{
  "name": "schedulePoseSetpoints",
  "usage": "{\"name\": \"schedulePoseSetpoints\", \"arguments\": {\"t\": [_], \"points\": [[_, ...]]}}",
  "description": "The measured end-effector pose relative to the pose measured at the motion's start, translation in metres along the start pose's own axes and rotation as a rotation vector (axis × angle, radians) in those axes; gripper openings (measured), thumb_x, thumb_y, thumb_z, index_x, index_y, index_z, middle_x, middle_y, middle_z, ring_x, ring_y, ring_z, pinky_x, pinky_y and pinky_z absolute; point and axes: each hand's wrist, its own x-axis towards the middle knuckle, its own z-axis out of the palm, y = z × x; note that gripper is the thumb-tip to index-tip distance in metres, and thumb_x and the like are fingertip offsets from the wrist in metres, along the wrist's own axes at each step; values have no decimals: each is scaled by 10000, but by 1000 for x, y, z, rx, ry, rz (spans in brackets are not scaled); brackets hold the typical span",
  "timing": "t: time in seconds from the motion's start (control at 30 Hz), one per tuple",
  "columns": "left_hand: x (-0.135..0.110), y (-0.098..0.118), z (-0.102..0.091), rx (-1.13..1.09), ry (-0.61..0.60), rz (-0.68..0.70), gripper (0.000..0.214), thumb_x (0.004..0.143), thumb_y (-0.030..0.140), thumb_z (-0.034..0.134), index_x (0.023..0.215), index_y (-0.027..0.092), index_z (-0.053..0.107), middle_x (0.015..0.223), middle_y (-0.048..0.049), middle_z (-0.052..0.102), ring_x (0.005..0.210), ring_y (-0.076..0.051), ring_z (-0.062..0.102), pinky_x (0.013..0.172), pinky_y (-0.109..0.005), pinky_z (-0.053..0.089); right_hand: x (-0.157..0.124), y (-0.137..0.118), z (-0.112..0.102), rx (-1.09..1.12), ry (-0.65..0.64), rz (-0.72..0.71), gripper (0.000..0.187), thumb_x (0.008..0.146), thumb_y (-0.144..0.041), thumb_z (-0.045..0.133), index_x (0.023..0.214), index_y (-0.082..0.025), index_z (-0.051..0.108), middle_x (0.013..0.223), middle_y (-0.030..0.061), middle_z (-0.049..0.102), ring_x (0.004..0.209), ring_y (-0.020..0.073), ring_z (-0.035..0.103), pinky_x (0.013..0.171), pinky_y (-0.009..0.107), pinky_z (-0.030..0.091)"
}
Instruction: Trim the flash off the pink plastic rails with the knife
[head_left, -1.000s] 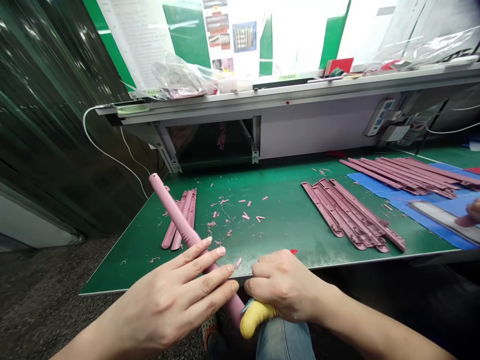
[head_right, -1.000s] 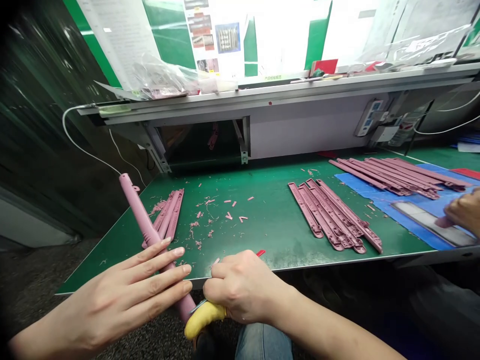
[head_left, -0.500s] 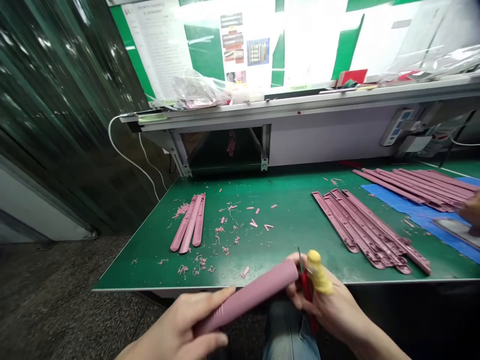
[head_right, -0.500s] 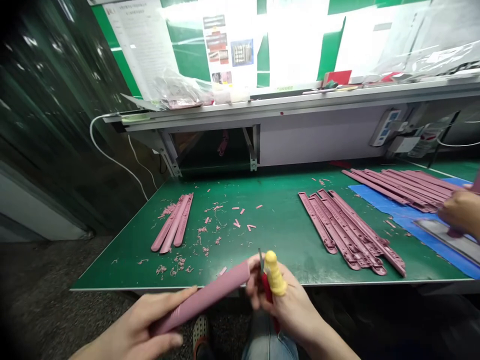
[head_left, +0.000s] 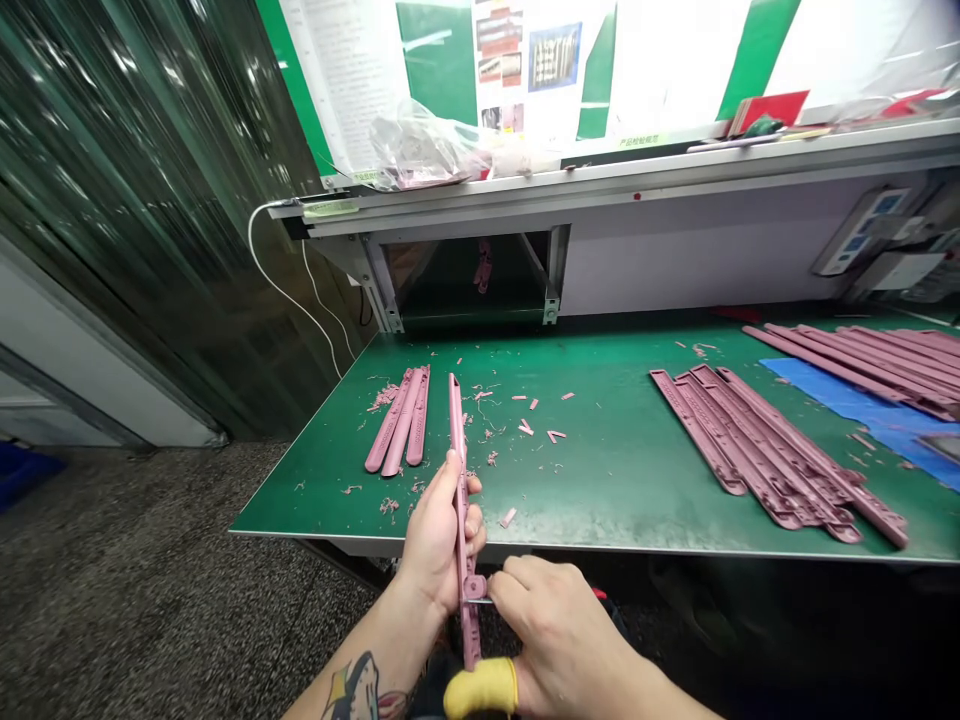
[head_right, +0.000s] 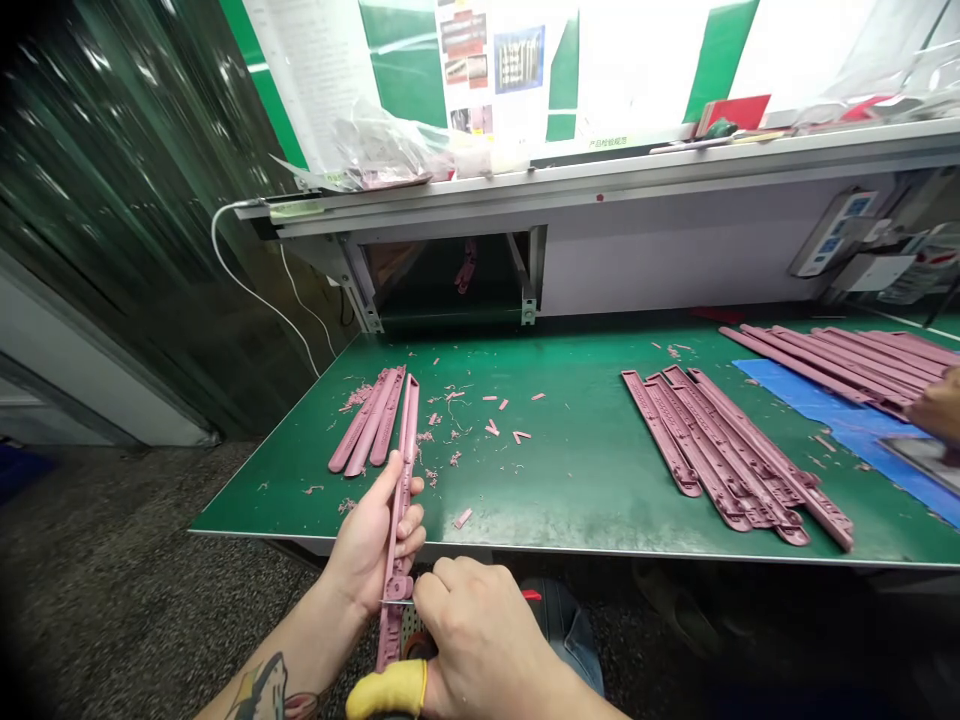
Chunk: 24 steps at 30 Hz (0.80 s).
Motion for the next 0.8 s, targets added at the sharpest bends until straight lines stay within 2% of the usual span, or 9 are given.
{"name": "schedulePoseSetpoints", "arguments": {"t": [0.13, 0.2, 0.27, 0.33, 0.4, 0.53, 0.63, 0.7, 0.8], "points": [[1, 0, -1, -126, -26, -8, 306, 786, 440, 678, 796, 176, 525, 664, 59, 563, 304, 15, 354, 257, -106, 242, -6, 0, -3, 23, -1, -203, 648, 980, -570, 250, 524, -178, 491, 480, -4, 493, 415, 118, 379, 453, 311, 157], [2, 1, -3, -190, -67, -43, 280, 841, 428, 617, 814, 161, 538, 676, 40, 573, 309, 9, 366, 250, -109, 259, -9, 1, -5, 76, 9, -278, 638, 1018, -468, 214, 536, -177, 513, 472, -9, 468, 418, 119, 368, 445, 304, 171], [2, 3, -4, -261, -135, -90, 270, 910, 412, 513, 872, 148, 560, 684, 20, 579, 320, -5, 395, 251, -112, 289, -9, 3, -6, 139, 12, -210, 674, 984, -574, 179, 629, -171, 586, 509, -5, 474, 446, 126, 395, 443, 290, 206], [-1, 4, -3, -341, -213, -120, 289, 961, 386, 407, 1002, 153, 573, 713, 11, 584, 346, -11, 427, 263, -103, 317, -6, 5, -5, 159, 6, -85, 761, 876, -754, 174, 694, -158, 610, 553, 6, 492, 471, 136, 416, 446, 289, 227], [-3, 5, 0, -415, -282, -139, 324, 986, 361, 343, 1123, 160, 557, 724, 12, 582, 356, -5, 434, 265, -86, 317, -1, 5, -4, 140, 25, -49, 781, 816, -820, 180, 622, -168, 565, 545, 7, 482, 463, 137, 397, 441, 295, 205], [-7, 6, 5, -505, -354, -165, 371, 997, 341, 313, 1208, 126, 531, 707, 10, 589, 335, 0, 415, 243, -78, 291, 1, 1, -1, 182, 32, -158, 680, 945, -647, 216, 533, -180, 489, 496, 0, 463, 438, 122, 351, 436, 303, 174], [-6, 8, 5, -508, -367, -160, 371, 994, 331, 321, 1227, 124, 523, 691, 14, 579, 328, -8, 393, 241, -90, 298, -15, -4, 7, 349, 61, -233, 621, 1018, -444, 220, 541, -172, 511, 466, -14, 439, 418, 106, 329, 418, 283, 184], [-4, 10, 2, -481, -348, -133, 377, 994, 330, 314, 1233, 122, 517, 683, 20, 559, 337, -9, 388, 249, -92, 306, -33, -8, 16, 614, 29, -88, 610, 1017, -460, 214, 613, -169, 566, 460, -30, 411, 396, 90, 337, 394, 234, 233], [1, 13, -3, -393, -272, -68, 337, 987, 310, 351, 1226, 137, 515, 694, 35, 524, 377, 5, 424, 286, -75, 325, -61, -14, 29, 965, -114, 330, 640, 988, -565, 160, 835, -162, 634, 455, -64, 324, 343, 80, 310, 352, 180, 302]]}}
